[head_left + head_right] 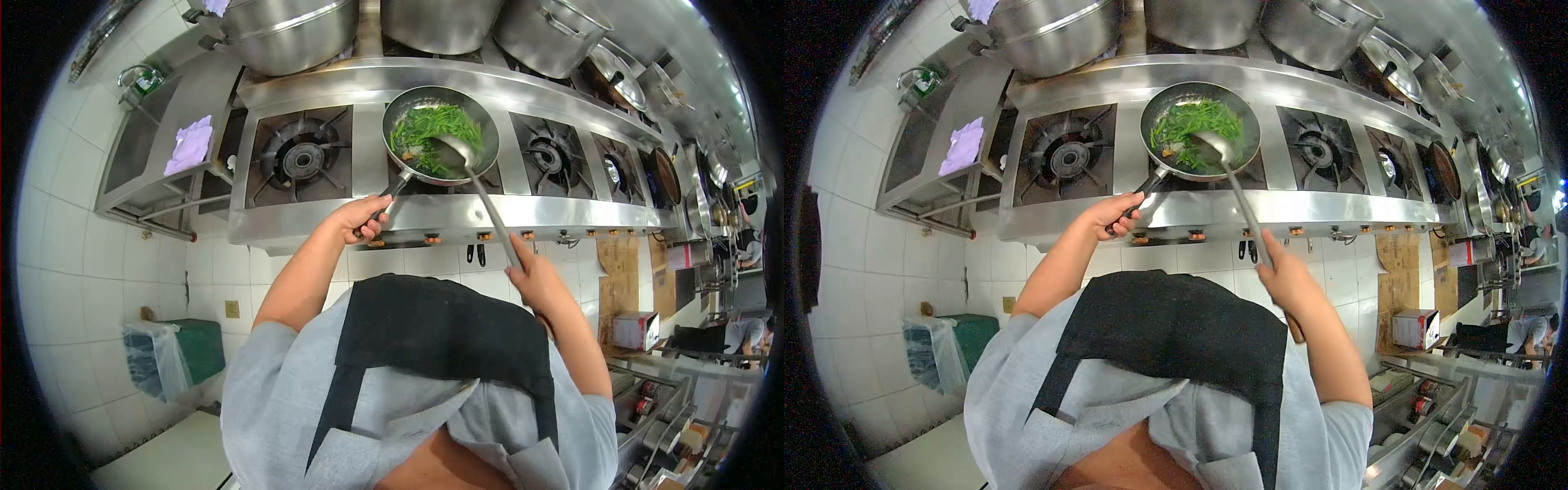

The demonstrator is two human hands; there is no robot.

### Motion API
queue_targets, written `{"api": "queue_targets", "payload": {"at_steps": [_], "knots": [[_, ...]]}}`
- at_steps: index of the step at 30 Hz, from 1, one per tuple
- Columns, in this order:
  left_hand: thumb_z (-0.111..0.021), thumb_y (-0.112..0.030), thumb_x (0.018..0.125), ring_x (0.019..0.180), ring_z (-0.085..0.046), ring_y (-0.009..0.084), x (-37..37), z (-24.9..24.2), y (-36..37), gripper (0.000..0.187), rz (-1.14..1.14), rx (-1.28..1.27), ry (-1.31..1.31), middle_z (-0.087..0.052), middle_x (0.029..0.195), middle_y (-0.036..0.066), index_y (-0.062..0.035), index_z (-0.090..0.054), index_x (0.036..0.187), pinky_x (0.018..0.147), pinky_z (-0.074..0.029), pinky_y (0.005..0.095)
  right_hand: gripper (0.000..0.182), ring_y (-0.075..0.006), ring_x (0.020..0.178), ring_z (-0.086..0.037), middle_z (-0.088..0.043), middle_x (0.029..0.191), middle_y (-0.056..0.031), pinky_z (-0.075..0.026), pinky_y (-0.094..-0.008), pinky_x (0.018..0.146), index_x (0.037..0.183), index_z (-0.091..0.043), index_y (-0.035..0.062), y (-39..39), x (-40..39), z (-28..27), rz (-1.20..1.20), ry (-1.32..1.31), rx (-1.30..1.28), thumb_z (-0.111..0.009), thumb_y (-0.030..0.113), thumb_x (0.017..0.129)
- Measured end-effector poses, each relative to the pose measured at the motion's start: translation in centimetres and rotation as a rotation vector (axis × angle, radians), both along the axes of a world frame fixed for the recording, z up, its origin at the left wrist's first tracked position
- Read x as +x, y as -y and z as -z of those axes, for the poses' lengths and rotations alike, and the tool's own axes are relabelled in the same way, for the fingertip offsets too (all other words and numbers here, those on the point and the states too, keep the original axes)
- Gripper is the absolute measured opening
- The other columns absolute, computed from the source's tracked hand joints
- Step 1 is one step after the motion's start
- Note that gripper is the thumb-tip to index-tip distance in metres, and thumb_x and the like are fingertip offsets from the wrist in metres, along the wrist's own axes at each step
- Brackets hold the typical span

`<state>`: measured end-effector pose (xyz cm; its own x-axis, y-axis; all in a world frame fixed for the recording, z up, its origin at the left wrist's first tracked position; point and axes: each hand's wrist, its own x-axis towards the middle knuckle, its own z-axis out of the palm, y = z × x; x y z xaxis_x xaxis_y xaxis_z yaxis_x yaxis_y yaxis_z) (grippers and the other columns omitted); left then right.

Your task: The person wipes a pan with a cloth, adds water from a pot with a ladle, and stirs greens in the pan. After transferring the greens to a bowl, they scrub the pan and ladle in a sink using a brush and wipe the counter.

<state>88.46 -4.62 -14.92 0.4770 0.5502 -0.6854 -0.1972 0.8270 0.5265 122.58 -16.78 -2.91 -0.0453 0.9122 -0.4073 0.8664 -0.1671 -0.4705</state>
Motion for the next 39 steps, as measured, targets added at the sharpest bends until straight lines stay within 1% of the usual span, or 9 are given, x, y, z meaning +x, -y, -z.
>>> {"api": "queue_targets", "payload": {"at_steps": [2,4,6,13,17,22,28,32,39], "knots": [[-0.063,-0.035,0.091,0.046,-0.035,0.0002,0.0,-0.1,0.0,0.024,0.003,0.005,-0.001,-0.048,0.072,-0.003,-0.02,-0.047,0.102,0.032,-0.025,0.0131,0.064,-0.0147,0.047,-0.047,-0.052,0.062,-0.0037,-0.043,-0.0323,0.049,0.145,-0.035,0.0135,1.5,-0.1,-0.5,0.009,-0.291,0.045,-0.06,0.014,0.086],[-0.063,-0.035,0.091,0.046,-0.036,0.0003,0.2,-0.1,0.3,0.024,0.007,0.007,-0.003,-0.048,0.072,-0.003,-0.0198,-0.047,0.101,0.032,-0.025,0.0132,0.064,-0.0117,0.051,-0.046,-0.05,0.065,-0.0012,-0.042,-0.0302,0.049,0.145,-0.037,0.015,0.0,-1.3,-2.0,0.106,-0.354,-0.145,-0.061,0.013,0.086],[-0.063,-0.035,0.091,0.046,-0.036,0.0006,0.3,0.0,0.3,0.024,-0.003,0.013,0.024,-0.049,0.073,-0.002,-0.0192,-0.047,0.1,0.032,-0.025,0.0134,0.064,-0.0259,0.069,-0.064,-0.066,0.088,-0.0214,-0.052,-0.0382,0.07,0.146,-0.033,0.0108,-2.2,-1.6,-0.7,0.098,-0.404,-0.276,-0.057,0.015,0.086],[-0.064,-0.035,0.091,0.046,-0.037,0.001,0.4,0.2,0.2,0.026,-0.01,0.021,0.005,-0.049,0.074,-0.001,-0.0183,-0.046,0.098,0.033,-0.025,0.0138,0.064,-0.0462,0.087,-0.062,-0.061,0.095,-0.0332,-0.049,-0.051,0.079,0.145,-0.034,0.0126,-4.0,0.7,3.5,0.046,0.126,0.24,-0.057,0.02,0.086],[-0.064,-0.035,0.09,0.047,-0.037,0.0012,0.4,0.2,0.2,0.025,-0.019,0.016,0.023,-0.049,0.073,-0.002,-0.0185,-0.046,0.098,0.033,-0.026,0.0141,0.063,-0.0397,0.069,-0.065,-0.064,0.09,-0.029,-0.051,-0.0477,0.068,0.145,-0.034,0.0128,-1.3,1.3,3.0,-0.06,0.209,0.314,-0.057,0.018,0.087],[-0.063,-0.034,0.091,0.046,-0.037,0.0011,0.6,-0.3,0.2,0.023,-0.018,0.002,-0.021,-0.05,0.072,-0.002,-0.0187,-0.046,0.098,0.033,-0.026,0.0136,0.062,-0.0177,0.048,-0.053,-0.062,0.075,-0.0168,-0.047,-0.0351,0.049,0.145,-0.035,0.0126,-0.3,-1.9,-2.4,0.096,-0.369,-0.164,-0.057,0.015,0.087],[-0.062,-0.034,0.092,0.046,-0.037,0.0009,0.7,-0.6,0.3,0.024,-0.004,0.019,0.003,-0.05,0.072,-0.002,-0.0183,-0.046,0.096,0.034,-0.026,0.0135,0.063,-0.0249,0.056,-0.06,-0.064,0.08,-0.0208,-0.051,-0.0376,0.057,0.144,-0.036,0.0124,-5.4,-1.6,4.2,0.102,-0.254,0.04,-0.057,0.017,0.086],[-0.062,-0.035,0.092,0.046,-0.037,0.0008,0.5,0.1,0.1,0.024,-0.025,0.023,-0.019,-0.05,0.072,-0.002,-0.0183,-0.046,0.096,0.034,-0.027,0.0135,0.065,-0.0413,0.091,-0.064,-0.062,0.103,-0.032,-0.05,-0.0445,0.08,0.145,-0.034,0.0102,-3.0,-1.5,2.5,0.064,-0.04,0.036,-0.056,0.02,0.084],[-0.061,-0.035,0.092,0.047,-0.037,0.0009,0.9,-0.5,0.5,0.024,0.001,0.021,0.008,-0.048,0.072,-0.003,-0.0186,-0.045,0.098,0.034,-0.027,0.0137,0.064,-0.0371,0.089,-0.064,-0.064,0.097,-0.0292,-0.05,-0.0399,0.081,0.144,-0.036,0.0137,-4.3,-2.9,1.7,0.037,-0.257,-0.073,-0.058,0.02,0.084]]}}
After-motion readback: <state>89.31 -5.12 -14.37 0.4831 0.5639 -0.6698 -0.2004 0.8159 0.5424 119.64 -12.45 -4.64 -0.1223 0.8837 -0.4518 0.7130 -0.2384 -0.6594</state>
